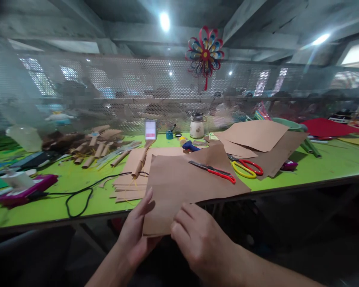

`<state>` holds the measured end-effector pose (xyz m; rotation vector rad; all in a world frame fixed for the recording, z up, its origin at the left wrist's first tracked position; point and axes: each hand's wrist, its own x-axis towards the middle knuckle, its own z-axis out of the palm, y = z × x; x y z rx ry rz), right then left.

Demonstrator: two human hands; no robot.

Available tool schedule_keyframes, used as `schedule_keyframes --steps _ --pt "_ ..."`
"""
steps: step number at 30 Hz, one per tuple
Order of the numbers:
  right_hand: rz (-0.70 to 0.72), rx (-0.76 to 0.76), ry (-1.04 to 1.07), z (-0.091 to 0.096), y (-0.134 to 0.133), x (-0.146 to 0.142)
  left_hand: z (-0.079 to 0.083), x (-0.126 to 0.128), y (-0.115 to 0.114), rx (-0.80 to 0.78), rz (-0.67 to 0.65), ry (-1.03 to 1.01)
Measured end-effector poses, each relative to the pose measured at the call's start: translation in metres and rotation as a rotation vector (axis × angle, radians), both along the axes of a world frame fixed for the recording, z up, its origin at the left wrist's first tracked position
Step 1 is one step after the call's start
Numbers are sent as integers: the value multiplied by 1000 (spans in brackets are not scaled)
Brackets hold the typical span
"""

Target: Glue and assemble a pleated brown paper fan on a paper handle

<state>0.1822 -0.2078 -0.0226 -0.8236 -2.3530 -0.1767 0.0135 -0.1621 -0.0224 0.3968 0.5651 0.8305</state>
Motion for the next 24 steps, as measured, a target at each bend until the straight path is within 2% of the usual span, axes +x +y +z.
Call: schedule_keyframes --steps 4,6,9,13,16,20,24 --pt "45 38 -71 0 -14 1 0 5 7 -137 -14 86" --pt "43 64 -115 2 -17 3 -2 4 7 -89 21 124" --pt "60 81 -192 3 -19 4 -5 1 6 77 111 172" --pt "69 97 -224 5 -18 2 -6 0 3 243 116 185" --pt "76 100 -204 8 -18 0 -6 0 3 291 110 200" --pt "113 59 -210 10 -15 0 -8 -1 2 281 96 227" --pt "88 -93 -155 14 -10 6 -9 -3 -2 322 87 242"
